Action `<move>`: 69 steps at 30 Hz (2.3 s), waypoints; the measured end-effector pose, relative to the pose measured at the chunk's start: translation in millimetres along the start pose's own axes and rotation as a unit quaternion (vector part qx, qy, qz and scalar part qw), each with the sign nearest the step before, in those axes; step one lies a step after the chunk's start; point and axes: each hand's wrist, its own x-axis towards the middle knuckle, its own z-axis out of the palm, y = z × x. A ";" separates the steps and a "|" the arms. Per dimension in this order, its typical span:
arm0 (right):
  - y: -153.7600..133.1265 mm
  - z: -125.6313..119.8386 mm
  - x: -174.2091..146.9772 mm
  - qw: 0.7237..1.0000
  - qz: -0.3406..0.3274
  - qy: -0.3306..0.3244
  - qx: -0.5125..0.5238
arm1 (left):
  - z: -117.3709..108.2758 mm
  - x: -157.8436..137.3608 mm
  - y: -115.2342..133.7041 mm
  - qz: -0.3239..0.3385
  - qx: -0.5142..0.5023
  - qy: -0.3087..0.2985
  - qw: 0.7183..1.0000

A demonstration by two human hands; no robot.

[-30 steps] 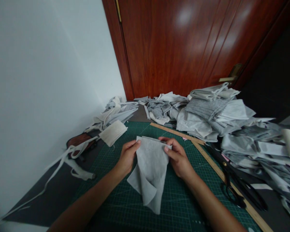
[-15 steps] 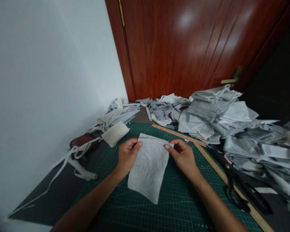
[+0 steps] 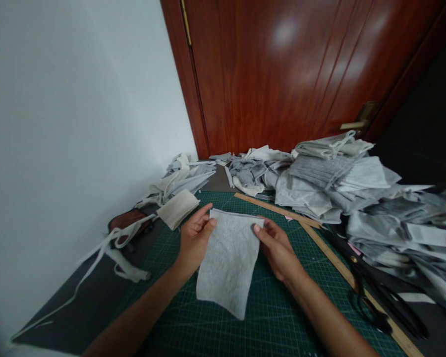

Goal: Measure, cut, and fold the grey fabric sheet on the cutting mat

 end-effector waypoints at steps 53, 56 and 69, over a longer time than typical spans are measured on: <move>12.3 -32.1 20.9 0.928 -0.117 0.057 -0.350 | -35.7 41.7 -46.6 -0.052 0.282 0.021 0.958; 21.6 -34.8 22.7 0.889 -0.199 0.061 -0.408 | -36.6 42.5 -52.6 -0.039 0.374 -0.007 0.926; 18.0 -10.8 -2.7 0.681 -0.298 -0.311 -0.592 | -41.9 41.5 -46.6 0.005 0.609 -0.081 0.789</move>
